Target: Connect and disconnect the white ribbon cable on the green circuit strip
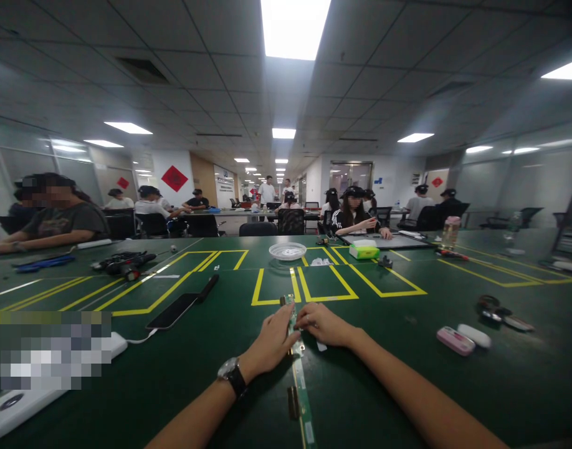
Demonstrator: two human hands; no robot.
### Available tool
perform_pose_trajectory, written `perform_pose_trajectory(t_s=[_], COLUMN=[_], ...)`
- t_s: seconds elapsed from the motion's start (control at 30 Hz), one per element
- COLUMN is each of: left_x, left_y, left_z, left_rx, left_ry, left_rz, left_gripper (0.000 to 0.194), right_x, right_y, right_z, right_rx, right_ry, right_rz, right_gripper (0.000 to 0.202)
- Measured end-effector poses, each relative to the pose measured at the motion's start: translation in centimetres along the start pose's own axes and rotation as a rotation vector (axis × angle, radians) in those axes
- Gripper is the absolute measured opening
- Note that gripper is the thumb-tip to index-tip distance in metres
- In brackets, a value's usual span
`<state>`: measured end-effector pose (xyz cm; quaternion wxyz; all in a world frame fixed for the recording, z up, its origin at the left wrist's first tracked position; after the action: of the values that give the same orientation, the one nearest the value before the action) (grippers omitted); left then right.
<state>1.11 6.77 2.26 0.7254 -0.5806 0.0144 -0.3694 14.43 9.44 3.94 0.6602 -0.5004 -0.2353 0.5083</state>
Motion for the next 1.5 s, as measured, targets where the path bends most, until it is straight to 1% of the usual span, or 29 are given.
perform_pose_trajectory(t_s=[0.1, 0.17, 0.27, 0.33, 0.4, 0.43, 0.5, 0.6, 0.67, 0.73, 0.87, 0.93, 1.0, 1.17, 1.5], left_x=[-0.6, -1.1, -1.2, -1.1, -0.8, -0.7, -0.5, -0.4, -0.4, -0.5, -0.5, -0.4, -0.3, -0.1, 0.0], left_y=[-1.3, -1.8, -2.1, -2.0, -1.8, -1.7, -1.5, -1.2, -1.2, -1.2, -1.1, -1.1, -1.1, -0.9, -0.2], left_z=[0.1, 0.1, -0.1, -0.1, -0.2, -0.2, -0.2, -0.2, -0.2, -0.3, -0.3, -0.3, -0.3, -0.4, -0.5], left_rx=[0.146, 0.191, 0.186, 0.168, 0.149, 0.138, 0.114, 0.086, 0.08, 0.073, 0.056, 0.06, 0.061, 0.037, -0.019], left_ry=[-0.045, -0.077, -0.084, -0.076, -0.066, -0.061, -0.046, -0.024, -0.015, -0.012, -0.015, -0.005, 0.005, 0.003, 0.014], left_rz=[0.022, 0.043, 0.067, 0.081, 0.093, 0.097, 0.104, 0.114, 0.12, 0.125, 0.127, 0.127, 0.128, 0.137, 0.154], left_gripper=[0.053, 0.05, 0.047, 0.047, 0.046, 0.046, 0.046, 0.045, 0.045, 0.045, 0.044, 0.044, 0.044, 0.044, 0.044], right_x=[1.4, 3.3, 6.9, 9.2, 11.3, 12.2, 13.4, 14.3, 14.6, 14.7, 14.3, 14.4, 14.9, 15.7, 15.4], right_y=[-0.5, -1.1, -2.6, -3.8, -5.2, -5.8, -6.9, -8.1, -8.5, -8.7, -8.1, -7.5, -7.1, -7.1, -6.9], right_z=[-0.5, -1.3, -3.4, -5.4, -7.6, -8.7, -10.7, -12.8, -13.5, -13.7, -12.5, -12.2, -12.5, -13.4, -13.2], right_rx=[-0.025, -0.034, -0.052, -0.065, -0.051, -0.036, -0.008, 0.021, 0.032, 0.049, 0.077, 0.062, 0.053, 0.061, 0.022], right_ry=[0.07, 0.177, 0.418, 0.588, 0.773, 0.857, 0.978, 1.071, 1.105, 1.087, 0.876, 0.833, 0.878, 1.05, 1.101], right_rz=[-0.129, -0.226, -0.361, -0.441, -0.505, -0.525, -0.547, -0.559, -0.56, -0.561, -0.524, -0.488, -0.486, -0.558, -0.534], right_gripper=[0.027, 0.028, 0.028, 0.029, 0.03, 0.031, 0.032, 0.033, 0.033, 0.034, 0.036, 0.036, 0.036, 0.036, 0.039])
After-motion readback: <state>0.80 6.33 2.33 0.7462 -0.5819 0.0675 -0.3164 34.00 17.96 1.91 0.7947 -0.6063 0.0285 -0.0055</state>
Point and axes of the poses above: each hand's wrist, its own z-axis towards the middle knuckle, its own y-axis out of the palm, x = y × z, the point moved 6 cm from there along z, towards the middle knuckle, and after that the axes turned 5 degrees about -y, right-handed, at the moved point
